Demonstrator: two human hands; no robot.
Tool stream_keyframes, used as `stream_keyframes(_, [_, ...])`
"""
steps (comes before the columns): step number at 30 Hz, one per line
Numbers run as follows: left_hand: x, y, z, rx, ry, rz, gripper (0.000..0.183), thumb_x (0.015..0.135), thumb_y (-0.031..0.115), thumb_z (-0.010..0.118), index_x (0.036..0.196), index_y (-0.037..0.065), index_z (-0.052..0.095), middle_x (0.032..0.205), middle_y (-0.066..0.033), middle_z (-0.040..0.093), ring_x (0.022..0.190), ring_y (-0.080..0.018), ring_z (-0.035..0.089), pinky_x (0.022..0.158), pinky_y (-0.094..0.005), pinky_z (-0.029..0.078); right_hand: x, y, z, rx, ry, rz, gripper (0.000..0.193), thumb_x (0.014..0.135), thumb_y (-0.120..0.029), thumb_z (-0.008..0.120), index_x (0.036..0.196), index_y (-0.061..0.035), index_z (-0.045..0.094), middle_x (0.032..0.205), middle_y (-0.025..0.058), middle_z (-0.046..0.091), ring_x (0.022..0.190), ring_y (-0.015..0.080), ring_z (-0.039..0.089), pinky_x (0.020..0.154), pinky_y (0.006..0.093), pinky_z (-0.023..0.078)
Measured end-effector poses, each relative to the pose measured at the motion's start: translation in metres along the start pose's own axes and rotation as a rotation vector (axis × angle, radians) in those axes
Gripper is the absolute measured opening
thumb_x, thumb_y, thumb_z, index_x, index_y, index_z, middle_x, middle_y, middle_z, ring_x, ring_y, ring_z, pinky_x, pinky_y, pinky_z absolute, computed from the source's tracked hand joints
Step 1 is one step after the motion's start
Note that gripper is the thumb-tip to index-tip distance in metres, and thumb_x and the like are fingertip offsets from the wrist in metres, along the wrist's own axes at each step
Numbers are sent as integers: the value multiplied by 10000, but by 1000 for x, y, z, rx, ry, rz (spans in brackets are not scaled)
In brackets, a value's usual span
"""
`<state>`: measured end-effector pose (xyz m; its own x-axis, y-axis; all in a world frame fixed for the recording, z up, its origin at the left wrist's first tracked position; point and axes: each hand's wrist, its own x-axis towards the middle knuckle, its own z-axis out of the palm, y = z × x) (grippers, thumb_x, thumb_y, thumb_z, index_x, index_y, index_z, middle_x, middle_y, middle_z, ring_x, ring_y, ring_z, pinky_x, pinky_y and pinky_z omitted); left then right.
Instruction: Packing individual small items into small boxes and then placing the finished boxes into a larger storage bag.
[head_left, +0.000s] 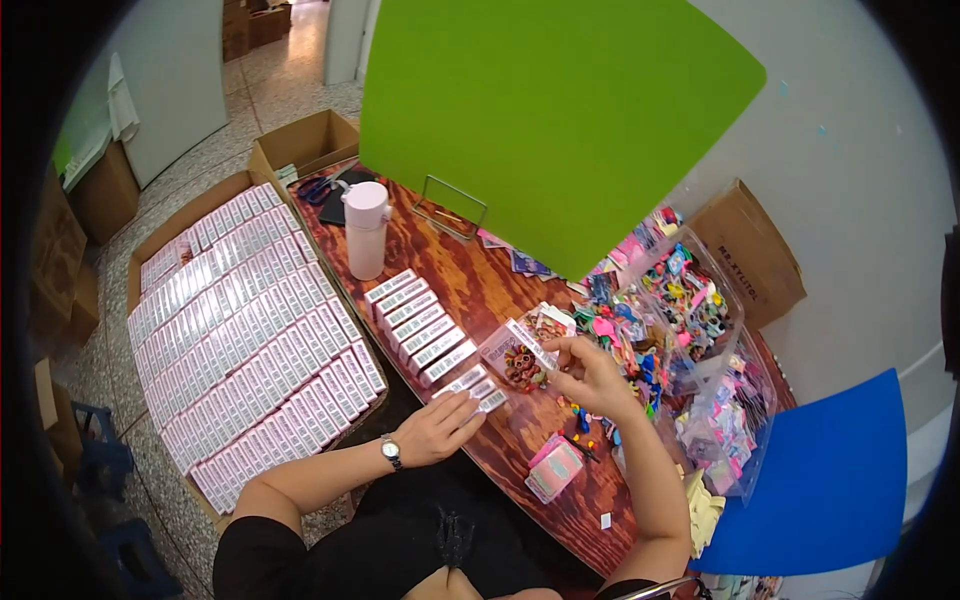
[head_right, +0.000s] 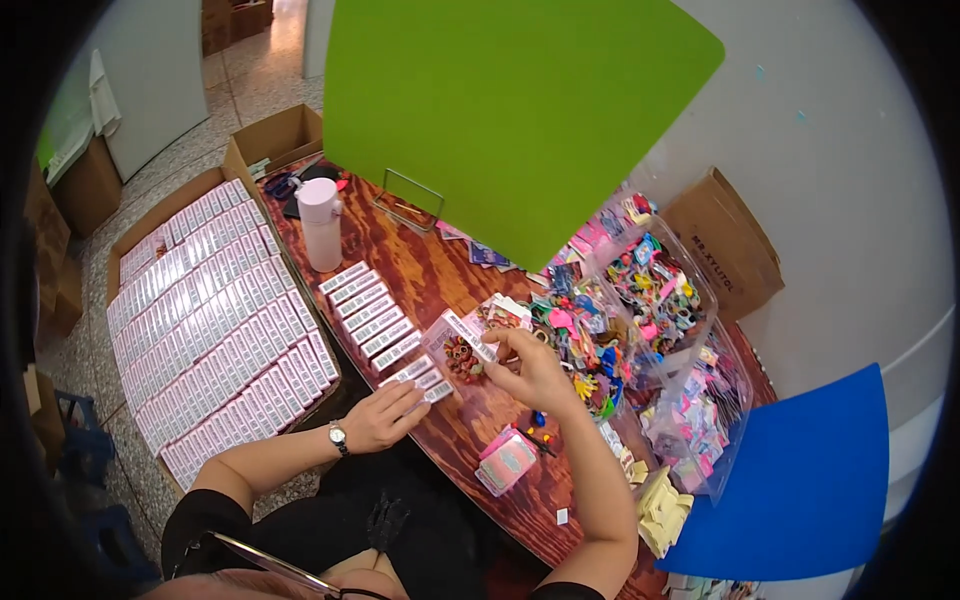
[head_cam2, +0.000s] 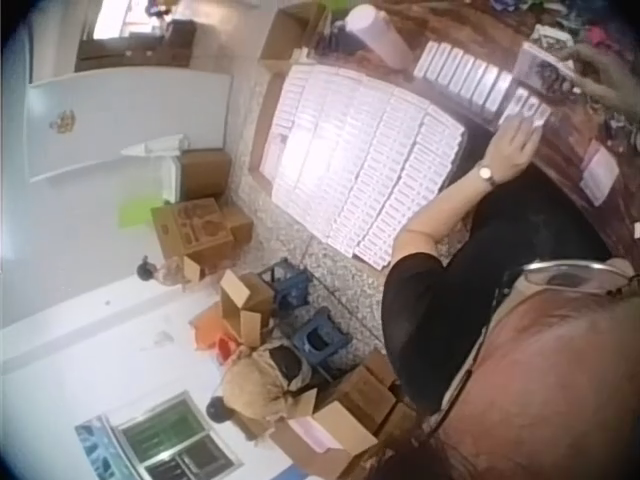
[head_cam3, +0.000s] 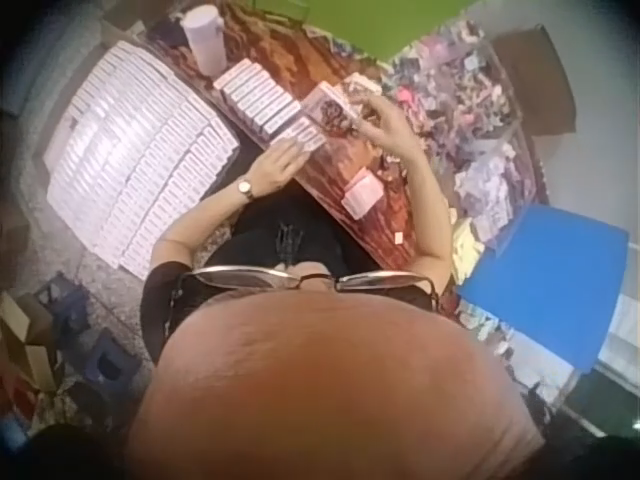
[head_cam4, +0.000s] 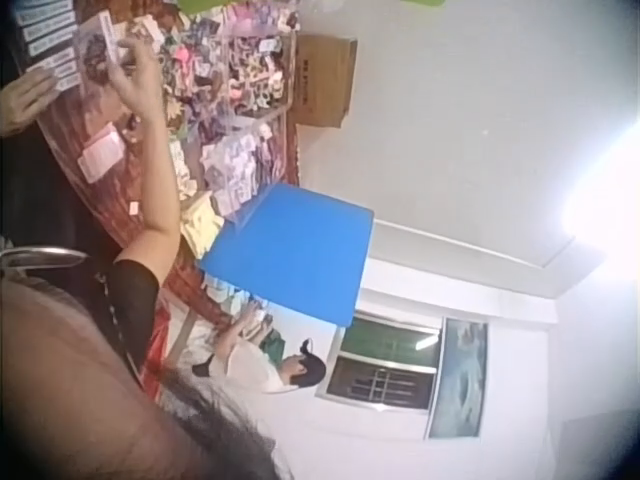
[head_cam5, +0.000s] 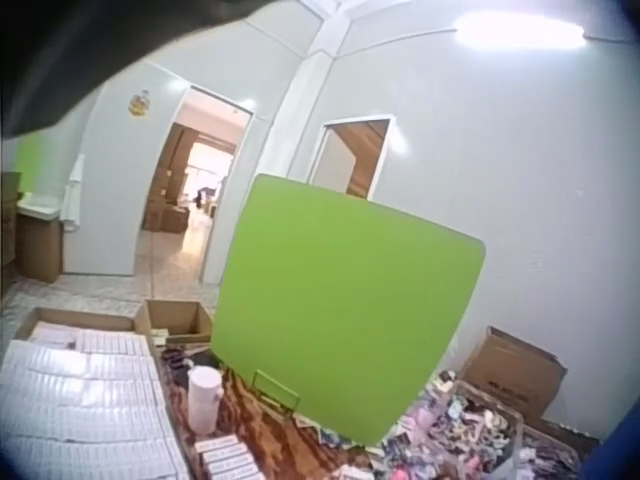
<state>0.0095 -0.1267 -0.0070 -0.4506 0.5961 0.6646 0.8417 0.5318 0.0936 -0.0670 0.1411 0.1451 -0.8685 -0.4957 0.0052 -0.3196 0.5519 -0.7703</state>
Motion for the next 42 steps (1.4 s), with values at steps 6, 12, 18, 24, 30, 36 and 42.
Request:
stream_keyframes(6, [3,1,4,20,7,-41,391,811,117,708,1179,4,633,1226,-181,602,1165,-351,587,971,-455,503,-72,19,57,546,243,289,445,914,-4,661,1341,11,536,889,-20,517,799,65,558,722,228,501])
stream_keyframes(12, [8,1,4,4,-4,-47,402,811,108,707,1191,2,629,1205,-180,600,1152,-359,585,978,-467,498,-107,14,116,215,509,299,507,884,-38,690,1359,31,524,864,21,552,772,110,588,704,272,558])
stream_keyframes(18, [11,1,1,-14,-25,-57,424,799,94,698,1197,-25,619,1208,-192,590,1159,-369,572,981,-470,494,-108,9,162,-122,612,234,554,828,-102,742,1340,-7,553,797,75,600,708,150,615,636,289,535])
stream_keyframes(24, [8,3,-2,-37,-25,-52,439,788,105,697,1199,-26,615,1216,-197,585,1158,-377,568,985,-474,491,-97,16,181,34,526,434,632,877,-127,727,1434,-6,453,758,17,575,656,93,555,597,257,474])
stream_keyframes(30, [19,-12,-20,-201,76,-55,398,794,66,690,1174,-35,628,1183,-206,596,1102,-384,594,948,-468,514,-73,38,198,335,483,360,632,904,-213,714,1430,-10,429,699,47,606,618,158,596,596,322,480])
stream_keyframes(36, [24,-30,-44,-90,87,-39,372,793,133,738,1134,12,649,1143,-169,616,1046,-362,599,909,-469,516,-74,33,180,283,388,382,579,943,-136,674,1429,-8,385,804,52,595,682,119,625,619,266,534])
stream_keyframes(42, [2,7,-10,-36,-43,77,472,835,290,749,1255,105,636,1254,-146,587,1203,-350,537,1026,-525,432,-64,20,139,-25,393,329,546,887,-137,720,1365,-12,487,1100,182,609,791,210,664,703,330,545])
